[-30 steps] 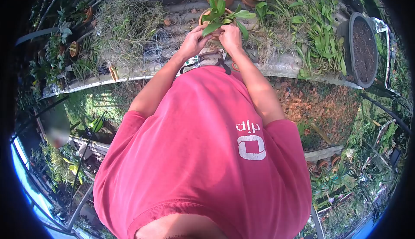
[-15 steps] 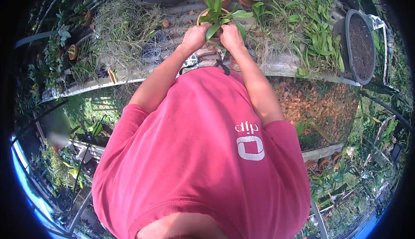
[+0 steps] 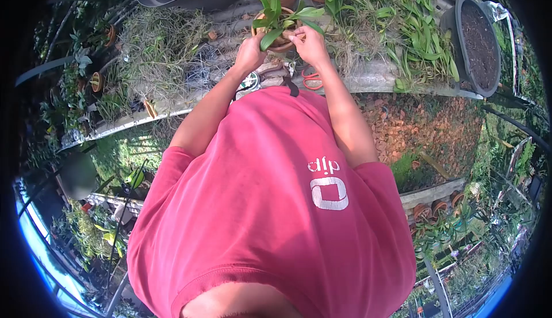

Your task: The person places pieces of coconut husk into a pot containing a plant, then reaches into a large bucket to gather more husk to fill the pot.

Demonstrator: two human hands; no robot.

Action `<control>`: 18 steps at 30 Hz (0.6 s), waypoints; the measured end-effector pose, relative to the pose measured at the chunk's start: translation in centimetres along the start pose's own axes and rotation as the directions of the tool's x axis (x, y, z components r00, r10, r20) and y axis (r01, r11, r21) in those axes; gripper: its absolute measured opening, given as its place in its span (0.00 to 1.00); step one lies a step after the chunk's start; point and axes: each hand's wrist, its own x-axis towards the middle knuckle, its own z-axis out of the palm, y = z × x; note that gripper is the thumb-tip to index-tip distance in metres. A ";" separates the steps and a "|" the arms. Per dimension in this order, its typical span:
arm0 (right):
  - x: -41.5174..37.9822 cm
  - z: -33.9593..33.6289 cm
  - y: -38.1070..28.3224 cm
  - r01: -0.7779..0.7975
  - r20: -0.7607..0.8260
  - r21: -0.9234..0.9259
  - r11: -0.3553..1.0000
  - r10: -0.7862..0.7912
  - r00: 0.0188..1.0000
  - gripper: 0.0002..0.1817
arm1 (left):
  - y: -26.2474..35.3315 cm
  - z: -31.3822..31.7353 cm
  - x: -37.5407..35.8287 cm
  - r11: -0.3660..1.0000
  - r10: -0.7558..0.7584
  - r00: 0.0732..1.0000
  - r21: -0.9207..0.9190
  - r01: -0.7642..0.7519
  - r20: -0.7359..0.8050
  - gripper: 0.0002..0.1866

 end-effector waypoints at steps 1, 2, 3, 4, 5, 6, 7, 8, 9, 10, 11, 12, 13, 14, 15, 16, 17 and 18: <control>-0.2 0.1 0.2 -0.013 -0.010 0.010 1.000 0.013 1.000 0.16 | 0.4 0.4 0.3 0.999 0.003 1.000 -0.045 -0.003 -0.017 0.20; -0.4 0.1 0.5 -0.026 -0.020 0.019 0.999 0.026 0.999 0.16 | 0.8 0.7 0.7 0.996 0.005 0.999 -0.089 -0.008 -0.034 0.21; -0.6 0.2 0.6 -0.039 -0.031 0.030 0.999 0.040 0.999 0.16 | 1.0 1.0 1.1 0.997 -0.008 1.000 -0.080 0.008 -0.001 0.20; -0.8 0.2 0.8 -0.050 -0.009 0.061 0.997 0.051 0.999 0.16 | 1.2 1.3 1.4 0.997 -0.022 0.999 -0.070 0.024 0.032 0.20; -0.8 0.3 0.9 -0.061 0.014 0.092 0.994 0.060 0.998 0.15 | 1.3 1.5 1.7 0.997 -0.036 0.997 -0.059 0.040 0.064 0.20; -0.8 0.4 1.3 -0.071 0.036 0.123 0.990 0.067 0.997 0.15 | 1.2 1.8 2.0 0.999 -0.041 0.997 -0.027 0.043 0.062 0.18; -0.7 0.6 1.6 -0.068 0.041 0.133 0.989 0.063 0.997 0.15 | 1.1 2.0 2.2 0.999 -0.046 0.997 0.006 0.045 0.061 0.17; -0.6 0.7 2.0 -0.064 0.046 0.143 0.988 0.058 0.997 0.15 | 1.0 2.2 2.4 0.998 -0.050 0.997 0.039 0.048 0.059 0.16; -0.5 0.6 1.9 -0.061 0.051 0.152 0.986 0.053 0.997 0.14 | 1.5 2.1 2.2 0.996 -0.009 0.999 0.090 0.005 0.044 0.16; -0.5 0.5 1.8 -0.075 0.053 0.152 0.985 0.068 0.996 0.14 | 2.1 2.0 1.9 0.989 0.033 0.999 0.141 -0.037 0.030 0.17; -0.5 0.5 1.7 -0.090 0.056 0.151 0.984 0.082 0.995 0.14 | 2.7 1.8 1.8 0.979 0.075 0.997 0.191 -0.077 0.017 0.19; -0.6 0.5 1.6 -0.104 0.060 0.149 0.983 0.096 0.994 0.14 | 2.8 2.1 2.0 0.988 0.008 1.000 0.156 -0.010 0.013 0.23; -0.6 0.5 1.5 -0.101 0.056 0.132 0.986 0.094 0.994 0.14 | 2.4 2.5 2.2 0.989 0.031 0.999 0.142 -0.029 -0.014 0.23; -0.7 0.5 1.4 -0.098 0.054 0.114 0.989 0.092 0.994 0.14 | 1.8 2.9 2.3 0.991 0.053 0.998 0.128 -0.047 -0.041 0.23; -0.8 0.5 1.3 -0.094 0.051 0.098 0.991 0.090 0.995 0.14 | 1.6 2.8 2.4 0.991 0.074 0.995 0.116 -0.066 -0.070 0.22; -0.8 0.5 1.2 -0.085 0.049 0.090 0.992 0.081 0.996 0.14 | 1.5 2.8 2.4 0.992 0.039 0.997 0.119 -0.032 -0.059 0.22; -0.9 0.4 1.1 -0.077 0.047 0.083 0.994 0.073 0.996 0.14 | 1.3 2.9 2.3 0.993 0.004 0.999 0.122 0.002 -0.048 0.22; -1.1 0.3 0.8 -0.069 0.044 0.074 0.995 0.066 0.997 0.15 | 1.2 2.9 2.3 0.992 -0.031 0.999 0.125 0.035 -0.036 0.21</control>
